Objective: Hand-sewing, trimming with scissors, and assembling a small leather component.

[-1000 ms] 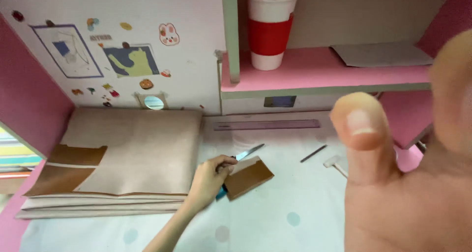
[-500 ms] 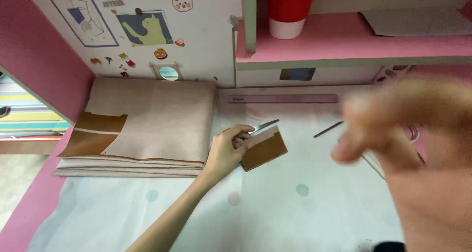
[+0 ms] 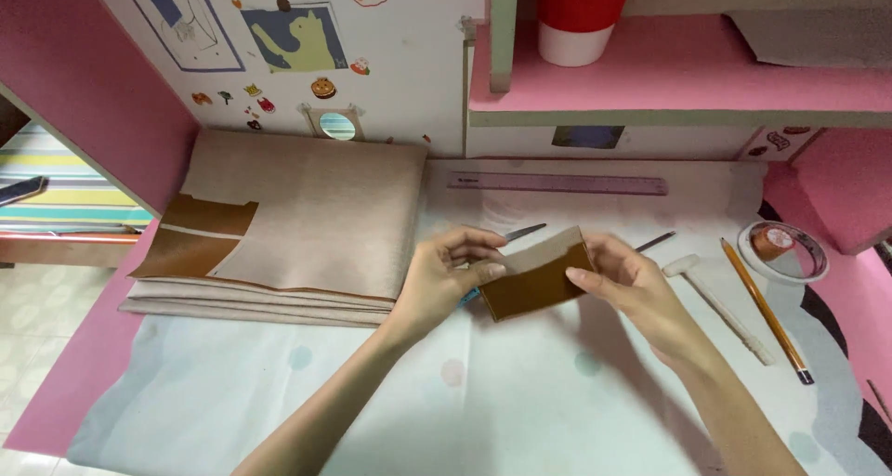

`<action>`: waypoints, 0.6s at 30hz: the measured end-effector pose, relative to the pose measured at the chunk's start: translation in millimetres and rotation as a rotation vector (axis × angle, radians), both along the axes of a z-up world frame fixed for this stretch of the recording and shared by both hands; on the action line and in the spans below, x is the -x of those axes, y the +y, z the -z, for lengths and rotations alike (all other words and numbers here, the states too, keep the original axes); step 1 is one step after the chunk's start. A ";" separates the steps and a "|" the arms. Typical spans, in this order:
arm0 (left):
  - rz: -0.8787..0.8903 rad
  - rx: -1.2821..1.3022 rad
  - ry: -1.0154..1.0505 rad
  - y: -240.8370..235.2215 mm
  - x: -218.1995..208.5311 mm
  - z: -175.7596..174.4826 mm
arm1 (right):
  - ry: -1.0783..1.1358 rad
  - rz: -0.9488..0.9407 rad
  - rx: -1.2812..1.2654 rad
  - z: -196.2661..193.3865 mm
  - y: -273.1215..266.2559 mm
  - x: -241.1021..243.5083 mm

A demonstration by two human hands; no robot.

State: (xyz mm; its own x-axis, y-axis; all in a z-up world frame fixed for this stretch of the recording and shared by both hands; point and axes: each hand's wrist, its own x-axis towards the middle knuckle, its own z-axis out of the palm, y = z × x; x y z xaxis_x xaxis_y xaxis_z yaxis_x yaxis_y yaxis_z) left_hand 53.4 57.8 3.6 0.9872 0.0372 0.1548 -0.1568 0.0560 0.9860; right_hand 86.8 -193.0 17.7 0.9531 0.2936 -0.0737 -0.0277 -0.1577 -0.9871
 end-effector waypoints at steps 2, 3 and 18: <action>0.093 -0.049 0.063 1.2 2.5 0.5 | -0.014 -0.065 -0.049 24.3 -3.2 -10.3; 0.092 -0.048 0.068 1.9 1.1 3.6 | -0.009 -0.065 -0.048 26.5 -3.9 -9.6; 0.101 -1.147 -0.029 6.7 2.9 6.4 | -0.067 0.080 0.589 25.7 -28.8 7.9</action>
